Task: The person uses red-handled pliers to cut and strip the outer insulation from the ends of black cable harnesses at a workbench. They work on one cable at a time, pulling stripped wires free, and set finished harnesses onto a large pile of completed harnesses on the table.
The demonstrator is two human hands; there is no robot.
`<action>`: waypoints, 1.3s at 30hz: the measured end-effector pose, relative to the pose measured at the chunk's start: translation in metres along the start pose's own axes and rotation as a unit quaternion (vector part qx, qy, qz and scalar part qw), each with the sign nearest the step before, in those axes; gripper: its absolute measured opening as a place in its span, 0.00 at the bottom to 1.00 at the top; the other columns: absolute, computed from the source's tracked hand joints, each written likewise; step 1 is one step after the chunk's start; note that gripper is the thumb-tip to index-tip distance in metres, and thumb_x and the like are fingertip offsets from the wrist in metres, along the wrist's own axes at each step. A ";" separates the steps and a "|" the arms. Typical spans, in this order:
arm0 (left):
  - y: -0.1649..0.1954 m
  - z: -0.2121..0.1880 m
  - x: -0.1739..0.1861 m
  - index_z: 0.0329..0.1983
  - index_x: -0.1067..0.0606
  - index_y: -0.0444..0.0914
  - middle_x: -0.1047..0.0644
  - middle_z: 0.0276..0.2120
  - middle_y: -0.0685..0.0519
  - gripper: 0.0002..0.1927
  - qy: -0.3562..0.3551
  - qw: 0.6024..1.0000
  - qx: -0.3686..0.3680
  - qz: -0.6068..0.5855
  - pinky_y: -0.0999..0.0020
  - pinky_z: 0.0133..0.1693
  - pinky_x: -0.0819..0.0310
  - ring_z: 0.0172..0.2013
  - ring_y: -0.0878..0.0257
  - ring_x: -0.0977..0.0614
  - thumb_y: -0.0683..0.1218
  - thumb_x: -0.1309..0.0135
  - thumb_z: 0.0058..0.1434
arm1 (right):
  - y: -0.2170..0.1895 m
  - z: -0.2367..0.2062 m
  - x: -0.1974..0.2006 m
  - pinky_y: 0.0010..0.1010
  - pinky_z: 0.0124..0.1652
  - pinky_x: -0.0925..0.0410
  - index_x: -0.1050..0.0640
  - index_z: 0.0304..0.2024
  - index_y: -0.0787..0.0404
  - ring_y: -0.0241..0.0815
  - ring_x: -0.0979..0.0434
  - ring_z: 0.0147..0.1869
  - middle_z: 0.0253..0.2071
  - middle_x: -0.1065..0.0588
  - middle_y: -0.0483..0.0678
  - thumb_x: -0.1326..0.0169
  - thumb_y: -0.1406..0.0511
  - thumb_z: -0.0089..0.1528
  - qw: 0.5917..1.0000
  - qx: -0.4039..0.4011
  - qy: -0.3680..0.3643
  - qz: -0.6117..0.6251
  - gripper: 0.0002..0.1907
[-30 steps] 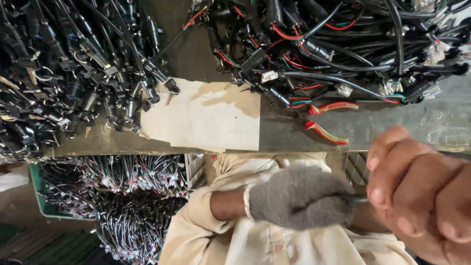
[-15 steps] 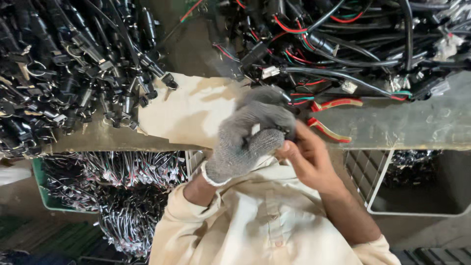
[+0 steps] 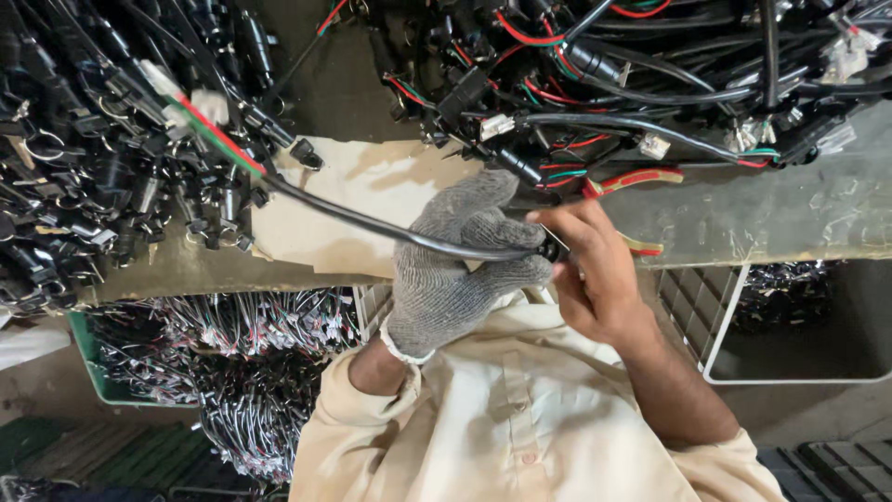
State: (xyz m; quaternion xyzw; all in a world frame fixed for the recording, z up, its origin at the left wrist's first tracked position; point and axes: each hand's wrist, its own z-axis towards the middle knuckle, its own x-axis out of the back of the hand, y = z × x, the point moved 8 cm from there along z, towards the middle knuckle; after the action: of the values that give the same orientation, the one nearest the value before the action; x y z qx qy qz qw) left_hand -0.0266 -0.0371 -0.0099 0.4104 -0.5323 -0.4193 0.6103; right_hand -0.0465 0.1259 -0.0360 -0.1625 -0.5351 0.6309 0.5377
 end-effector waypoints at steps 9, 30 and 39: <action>0.026 -0.006 -0.018 0.62 0.26 0.41 0.20 0.48 0.54 0.24 -0.049 0.974 -0.129 0.181 0.57 0.52 0.30 0.47 0.55 0.20 0.49 0.35 0.64 | 0.032 -0.023 -0.010 0.27 0.39 0.37 0.29 0.58 0.68 0.31 0.34 0.39 0.39 0.30 0.44 0.53 0.64 0.71 0.965 -0.176 0.030 0.193 0.16; 0.005 -0.008 -0.035 0.46 0.19 0.40 0.17 0.47 0.57 0.12 -0.258 0.936 -0.098 -0.218 0.56 0.66 0.37 0.53 0.61 0.18 0.48 0.34 0.63 | 0.058 -0.070 -0.055 0.37 0.68 0.39 0.34 0.69 0.71 0.44 0.32 0.71 0.68 0.30 0.55 0.40 0.46 0.62 0.843 -0.176 -0.237 0.450 0.45; 0.015 0.010 -0.037 0.58 0.29 0.36 0.26 0.56 0.49 0.16 -0.134 0.980 -0.094 -0.114 0.58 0.63 0.36 0.60 0.52 0.27 0.46 0.43 0.71 | 0.077 -0.073 -0.016 0.25 0.51 0.40 0.35 0.59 0.63 0.31 0.38 0.51 0.55 0.35 0.43 0.48 0.38 0.65 0.948 -0.168 0.210 0.170 0.39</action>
State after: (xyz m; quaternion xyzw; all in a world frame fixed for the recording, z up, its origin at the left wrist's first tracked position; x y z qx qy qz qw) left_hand -0.0388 0.0017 -0.0058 0.3490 -0.5171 -0.5855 0.5177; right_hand -0.0221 0.1607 -0.1346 -0.4680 -0.4727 0.5655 0.4876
